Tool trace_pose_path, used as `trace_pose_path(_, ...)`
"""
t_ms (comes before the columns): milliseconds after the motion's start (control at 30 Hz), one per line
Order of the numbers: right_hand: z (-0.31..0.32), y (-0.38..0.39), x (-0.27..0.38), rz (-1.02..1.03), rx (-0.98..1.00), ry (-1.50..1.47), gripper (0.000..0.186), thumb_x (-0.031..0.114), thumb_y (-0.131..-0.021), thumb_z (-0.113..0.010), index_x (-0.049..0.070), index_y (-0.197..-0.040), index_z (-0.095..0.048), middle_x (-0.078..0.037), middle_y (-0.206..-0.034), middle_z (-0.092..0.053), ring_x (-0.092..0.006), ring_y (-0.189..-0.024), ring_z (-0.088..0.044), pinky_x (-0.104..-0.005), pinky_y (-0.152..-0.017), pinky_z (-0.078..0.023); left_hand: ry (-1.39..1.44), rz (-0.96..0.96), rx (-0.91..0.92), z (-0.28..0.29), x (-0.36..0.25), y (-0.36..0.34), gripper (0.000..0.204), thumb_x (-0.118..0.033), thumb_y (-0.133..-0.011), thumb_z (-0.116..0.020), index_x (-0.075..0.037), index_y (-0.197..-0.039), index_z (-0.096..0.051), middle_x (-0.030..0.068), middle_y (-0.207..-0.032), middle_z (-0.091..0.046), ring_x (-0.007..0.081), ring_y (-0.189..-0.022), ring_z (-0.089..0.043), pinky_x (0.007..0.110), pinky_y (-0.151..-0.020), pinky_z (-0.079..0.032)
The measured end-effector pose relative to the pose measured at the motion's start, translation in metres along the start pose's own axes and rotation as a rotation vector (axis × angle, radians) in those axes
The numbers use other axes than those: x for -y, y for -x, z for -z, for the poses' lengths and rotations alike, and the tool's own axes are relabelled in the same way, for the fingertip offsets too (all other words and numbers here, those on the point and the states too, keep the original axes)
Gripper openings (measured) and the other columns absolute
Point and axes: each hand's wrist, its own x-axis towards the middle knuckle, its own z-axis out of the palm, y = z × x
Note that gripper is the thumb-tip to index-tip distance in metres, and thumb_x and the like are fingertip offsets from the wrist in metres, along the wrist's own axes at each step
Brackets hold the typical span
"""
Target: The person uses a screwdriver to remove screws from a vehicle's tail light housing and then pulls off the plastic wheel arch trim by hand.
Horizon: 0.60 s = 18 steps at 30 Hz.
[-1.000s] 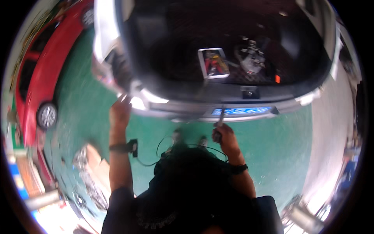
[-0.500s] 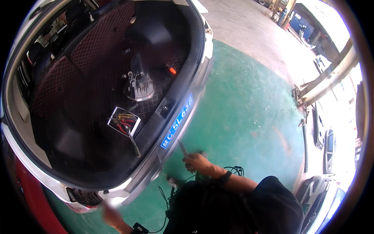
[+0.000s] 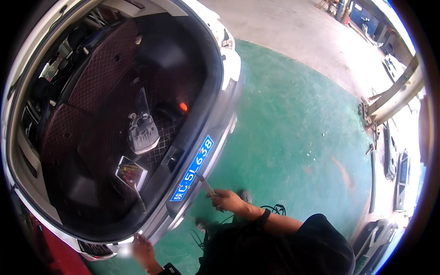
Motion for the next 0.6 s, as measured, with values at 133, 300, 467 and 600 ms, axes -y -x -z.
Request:
trace_pose_path(133,0.042,0.003,0.029,0.093,0.031,0.063,0.026,0.021,-0.103,-0.053,0.005,-0.120,-0.063,0.000,-0.080,-0.055,-0.0094,-0.072,-0.052,-0.0256,-0.065,-0.046,-0.089,0.314,0.060,-0.114,0.053,0.016,0.026,-0.016,-0.093,-0.061,-0.005,-0.116,-0.063,0.0058,-0.107,-0.067,0.0202,-0.094,-0.064,0.034,-0.076,-0.052)
trace_pose_path(300,0.060,0.007,0.061,0.258,0.132,0.228,0.024,0.021,-0.102,-0.056,0.005,-0.118,-0.065,0.001,-0.078,-0.057,-0.0092,-0.072,-0.053,-0.0276,-0.068,-0.047,-0.419,0.425,0.419,-0.221,0.113,0.025,0.033,-0.017,-0.097,-0.061,0.000,-0.125,-0.059,0.0097,-0.116,-0.066,0.0211,-0.103,-0.064,0.032,-0.080,-0.050)
trace_pose_path(467,0.075,-0.003,0.089,0.484,0.226,0.540,0.023,0.020,-0.097,-0.062,0.003,-0.112,-0.066,-0.017,-0.088,-0.069,-0.0276,-0.081,-0.068,-0.0394,-0.074,-0.053,-0.922,0.284,0.722,-0.307,0.158,0.038,0.044,-0.034,-0.103,-0.056,-0.002,-0.133,-0.056,0.0066,-0.113,-0.065,0.0144,-0.095,-0.063,0.028,-0.082,-0.050)
trace_pose_path(600,0.096,-0.010,0.133,0.491,0.118,0.650,0.024,0.023,-0.095,-0.061,0.001,-0.104,-0.066,-0.022,-0.084,-0.069,-0.0396,-0.080,-0.068,-0.0436,-0.071,-0.053,-0.871,0.273,0.800,-0.344,0.177,0.010,0.045,-0.034,-0.106,-0.050,-0.002,-0.137,-0.053,0.0066,-0.115,-0.063,0.0141,-0.094,-0.062,0.027,-0.080,-0.050)
